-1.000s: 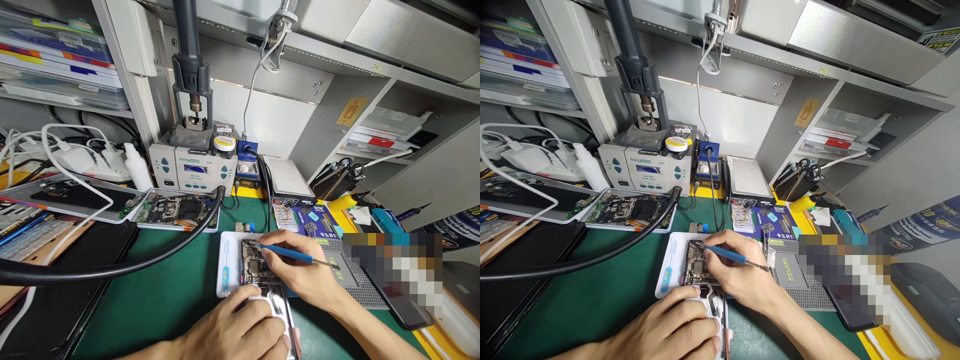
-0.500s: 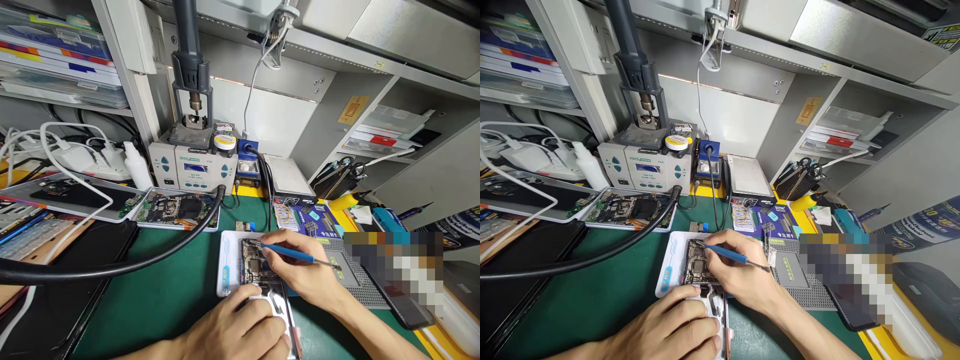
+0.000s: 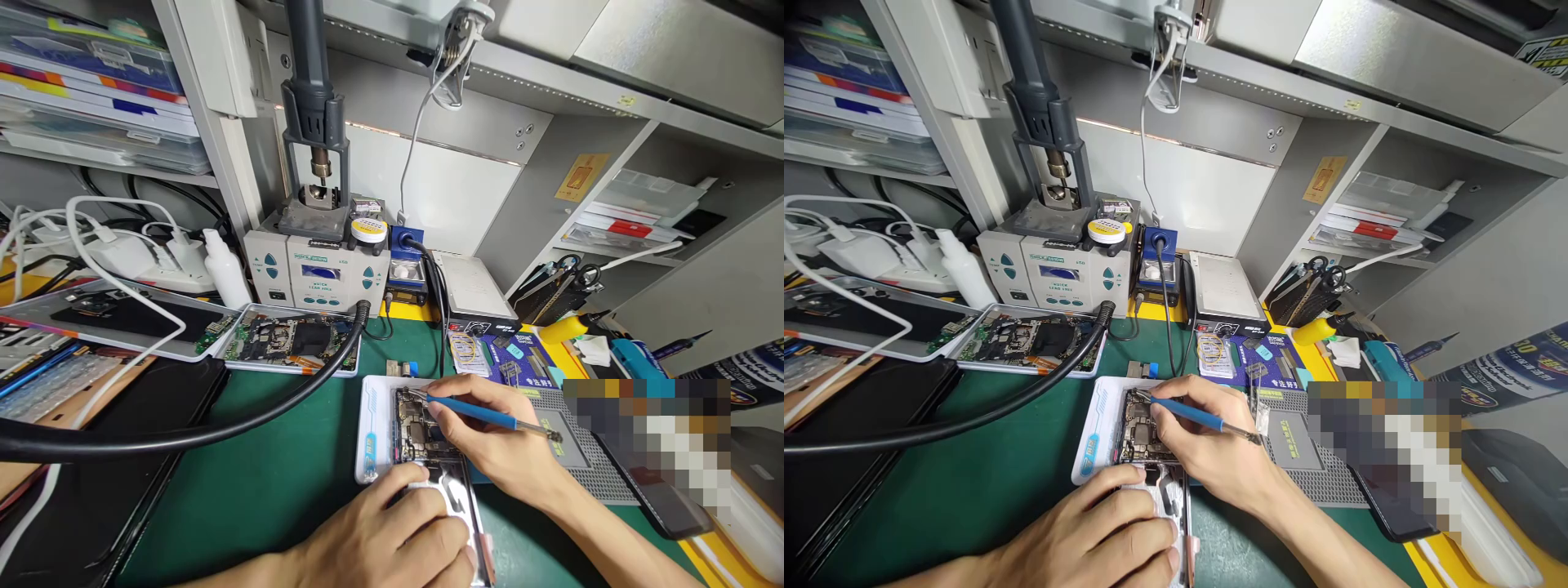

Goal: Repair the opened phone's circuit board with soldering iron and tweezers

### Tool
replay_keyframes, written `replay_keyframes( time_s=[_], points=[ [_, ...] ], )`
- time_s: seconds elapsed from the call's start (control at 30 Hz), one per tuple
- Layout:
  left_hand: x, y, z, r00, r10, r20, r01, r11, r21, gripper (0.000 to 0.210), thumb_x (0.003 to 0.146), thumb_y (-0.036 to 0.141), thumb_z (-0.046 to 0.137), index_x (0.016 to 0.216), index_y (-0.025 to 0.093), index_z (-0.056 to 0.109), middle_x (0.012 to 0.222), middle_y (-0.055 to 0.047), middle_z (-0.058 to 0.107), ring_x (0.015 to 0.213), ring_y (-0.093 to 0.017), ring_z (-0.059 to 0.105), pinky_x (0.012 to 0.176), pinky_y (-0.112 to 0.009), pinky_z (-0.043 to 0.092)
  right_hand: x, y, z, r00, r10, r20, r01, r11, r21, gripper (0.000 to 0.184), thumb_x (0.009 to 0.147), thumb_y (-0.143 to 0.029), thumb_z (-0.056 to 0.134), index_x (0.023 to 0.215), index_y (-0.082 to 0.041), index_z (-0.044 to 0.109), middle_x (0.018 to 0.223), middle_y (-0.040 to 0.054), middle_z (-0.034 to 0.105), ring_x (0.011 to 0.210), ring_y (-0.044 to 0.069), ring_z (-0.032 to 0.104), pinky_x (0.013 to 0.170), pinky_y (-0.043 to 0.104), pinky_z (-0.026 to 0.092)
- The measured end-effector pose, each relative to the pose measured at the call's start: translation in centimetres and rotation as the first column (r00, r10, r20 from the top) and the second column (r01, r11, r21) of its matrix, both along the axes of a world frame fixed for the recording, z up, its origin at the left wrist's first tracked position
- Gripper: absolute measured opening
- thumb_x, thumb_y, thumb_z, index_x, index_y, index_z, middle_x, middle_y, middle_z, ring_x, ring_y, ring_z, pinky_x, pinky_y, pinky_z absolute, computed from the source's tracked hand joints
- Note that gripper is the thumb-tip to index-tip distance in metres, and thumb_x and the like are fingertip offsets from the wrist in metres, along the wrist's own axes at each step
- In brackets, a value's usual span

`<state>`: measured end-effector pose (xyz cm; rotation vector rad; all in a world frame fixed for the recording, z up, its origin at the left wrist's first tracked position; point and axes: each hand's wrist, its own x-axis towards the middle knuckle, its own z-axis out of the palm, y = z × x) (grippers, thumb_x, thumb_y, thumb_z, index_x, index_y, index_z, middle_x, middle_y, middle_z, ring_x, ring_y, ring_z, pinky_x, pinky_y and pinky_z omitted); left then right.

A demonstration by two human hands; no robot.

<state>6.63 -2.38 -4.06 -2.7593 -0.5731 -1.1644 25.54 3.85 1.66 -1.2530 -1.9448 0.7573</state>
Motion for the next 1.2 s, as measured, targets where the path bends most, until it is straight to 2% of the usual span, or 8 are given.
replay_keyframes(
  time_s=[0.17,0.37,0.67,0.9,1.2],
  points=[
    [-0.15,0.03,-0.15,1.000,-0.016,-0.025,0.016,1.000,-0.011,0.013,0.099,0.015,0.056,0.103,0.014,0.069,0.095,-0.001,0.067,0.090,-0.016,0.060,0.103,-0.041,0.051,-0.13,0.04,0.09,1.000,-0.014,0.009,0.014,0.999,0.038,0.010,0.091,-0.027,0.066,0.086,-0.020,0.071,0.083,0.0032,0.077,0.070,0.016,0.066,0.061,0.026,0.050],
    [-0.19,0.06,0.00,1.000,-0.013,-0.028,0.012,1.000,-0.014,0.013,0.100,0.017,0.057,0.103,0.015,0.069,0.095,-0.001,0.068,0.091,-0.016,0.060,0.105,-0.041,0.050,-0.11,0.05,0.04,1.000,0.019,0.002,-0.019,0.998,0.060,0.005,0.088,-0.022,0.066,0.087,-0.020,0.071,0.086,0.0014,0.077,0.074,0.015,0.069,0.066,0.025,0.052],
    [-0.19,-0.10,-0.23,0.999,-0.016,-0.036,0.016,1.000,-0.017,0.013,0.101,0.019,0.057,0.104,0.015,0.069,0.094,-0.001,0.068,0.092,-0.016,0.060,0.106,-0.041,0.050,-0.14,0.12,0.16,1.000,0.014,0.007,-0.014,0.996,0.086,0.007,0.088,-0.022,0.065,0.084,-0.020,0.070,0.082,0.0011,0.076,0.069,0.015,0.067,0.061,0.024,0.052],
    [-0.24,-0.01,-0.21,0.999,-0.021,-0.035,0.020,1.000,-0.013,0.013,0.100,0.019,0.057,0.104,0.015,0.070,0.096,-0.001,0.067,0.091,-0.016,0.059,0.104,-0.041,0.051,0.04,-0.01,0.04,1.000,0.013,0.014,-0.014,0.998,0.054,0.008,0.091,-0.025,0.066,0.088,-0.021,0.072,0.086,0.0025,0.078,0.073,0.016,0.069,0.059,0.024,0.052],
    [-0.07,0.07,0.03,1.000,-0.014,-0.015,0.014,1.000,-0.016,0.015,0.100,0.015,0.057,0.105,0.014,0.070,0.094,-0.001,0.068,0.091,-0.017,0.060,0.105,-0.040,0.050,0.23,-0.12,-0.42,0.996,0.087,-0.019,-0.087,0.996,0.019,0.009,0.094,-0.027,0.069,0.100,-0.025,0.075,0.094,-0.0023,0.079,0.078,0.013,0.071,0.071,0.021,0.056]
  ],
)
